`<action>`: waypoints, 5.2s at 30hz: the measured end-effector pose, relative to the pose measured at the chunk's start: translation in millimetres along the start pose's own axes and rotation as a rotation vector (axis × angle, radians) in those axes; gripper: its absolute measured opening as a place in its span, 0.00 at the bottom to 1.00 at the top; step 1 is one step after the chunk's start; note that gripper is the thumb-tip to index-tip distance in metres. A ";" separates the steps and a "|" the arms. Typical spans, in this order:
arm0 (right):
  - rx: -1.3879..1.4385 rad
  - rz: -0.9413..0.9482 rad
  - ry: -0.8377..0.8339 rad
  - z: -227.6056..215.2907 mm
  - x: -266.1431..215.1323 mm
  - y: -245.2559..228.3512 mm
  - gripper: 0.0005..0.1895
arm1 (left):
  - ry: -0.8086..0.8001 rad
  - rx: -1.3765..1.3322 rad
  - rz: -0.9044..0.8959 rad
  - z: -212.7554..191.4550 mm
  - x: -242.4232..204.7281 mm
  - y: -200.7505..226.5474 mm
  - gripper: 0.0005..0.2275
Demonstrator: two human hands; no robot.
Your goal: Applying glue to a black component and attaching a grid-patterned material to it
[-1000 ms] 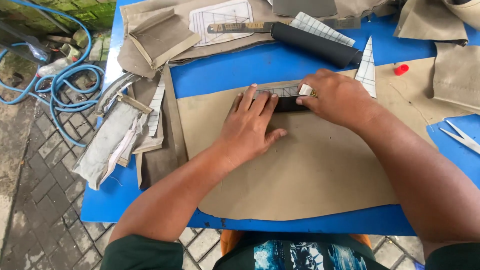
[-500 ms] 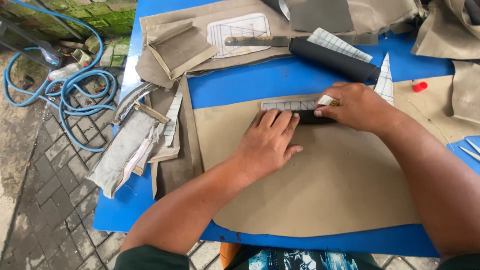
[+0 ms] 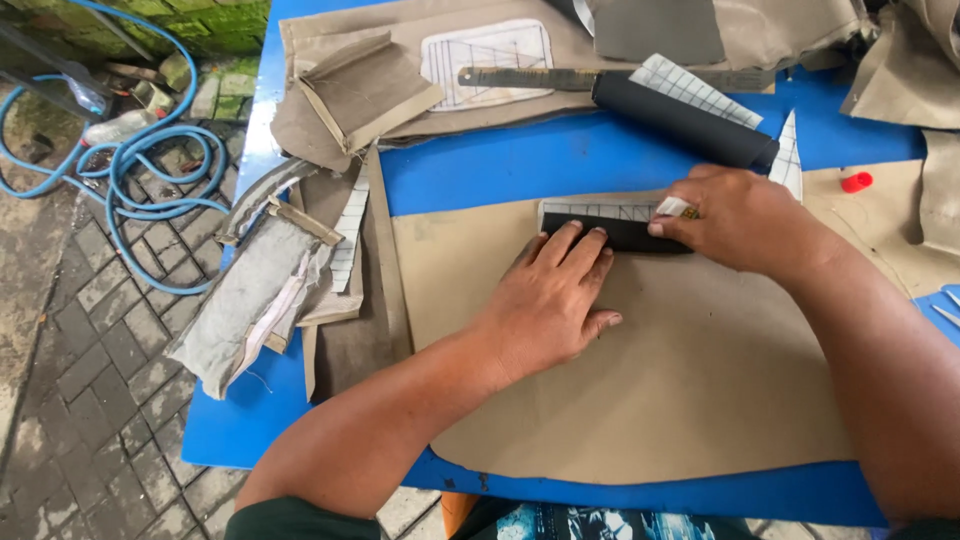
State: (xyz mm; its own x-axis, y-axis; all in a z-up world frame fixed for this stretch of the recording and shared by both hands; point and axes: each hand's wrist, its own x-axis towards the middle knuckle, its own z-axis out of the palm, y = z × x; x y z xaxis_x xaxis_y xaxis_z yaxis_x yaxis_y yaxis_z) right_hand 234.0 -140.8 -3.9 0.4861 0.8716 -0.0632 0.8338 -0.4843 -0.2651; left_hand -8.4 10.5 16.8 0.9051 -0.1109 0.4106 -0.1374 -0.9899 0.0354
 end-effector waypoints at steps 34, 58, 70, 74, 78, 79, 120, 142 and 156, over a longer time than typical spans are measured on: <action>0.431 -0.100 0.252 -38.3 -25.0 -79.7 0.13 | -0.022 0.054 -0.093 0.4 -12.7 49.8 0.44; 0.134 0.247 -0.262 -72.1 -26.3 -70.5 0.12 | 0.019 0.086 -0.066 1.2 -13.2 49.1 0.45; 0.100 -0.069 -0.028 0.2 -2.1 -37.3 0.11 | -0.054 0.049 -0.055 0.4 -7.1 50.2 0.46; 0.126 -0.188 0.017 -8.0 -17.0 -46.3 0.03 | -0.058 0.041 -0.044 -0.4 -6.7 49.7 0.46; -0.127 -0.322 0.051 -17.0 -36.7 -57.7 0.05 | -0.037 -0.006 -0.025 -7.4 -4.6 46.7 0.45; -0.125 -0.324 0.049 -21.9 -37.9 -56.4 0.05 | -0.040 -0.006 -0.028 -7.2 -6.9 41.5 0.45; 1.213 0.026 0.133 -30.3 -33.5 -68.4 0.16 | -0.090 -1.398 -1.002 -19.7 10.3 4.8 0.34; 0.922 -0.488 0.212 -27.8 -39.9 -78.9 0.07 | -0.050 -1.398 -0.836 4.6 -2.9 4.3 0.33; 0.988 -0.599 -0.021 -37.0 -49.7 -91.0 0.04 | 0.103 -1.444 -0.938 -1.7 -0.4 2.1 0.34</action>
State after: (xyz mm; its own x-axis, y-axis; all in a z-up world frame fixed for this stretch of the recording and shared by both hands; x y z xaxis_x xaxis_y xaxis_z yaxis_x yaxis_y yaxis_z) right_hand 143.6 -142.9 58.9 0.0702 0.9470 0.3134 0.3560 0.2697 -0.8947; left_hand -9.8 8.6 18.3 0.8621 0.4749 -0.1769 0.1069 0.1707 0.9795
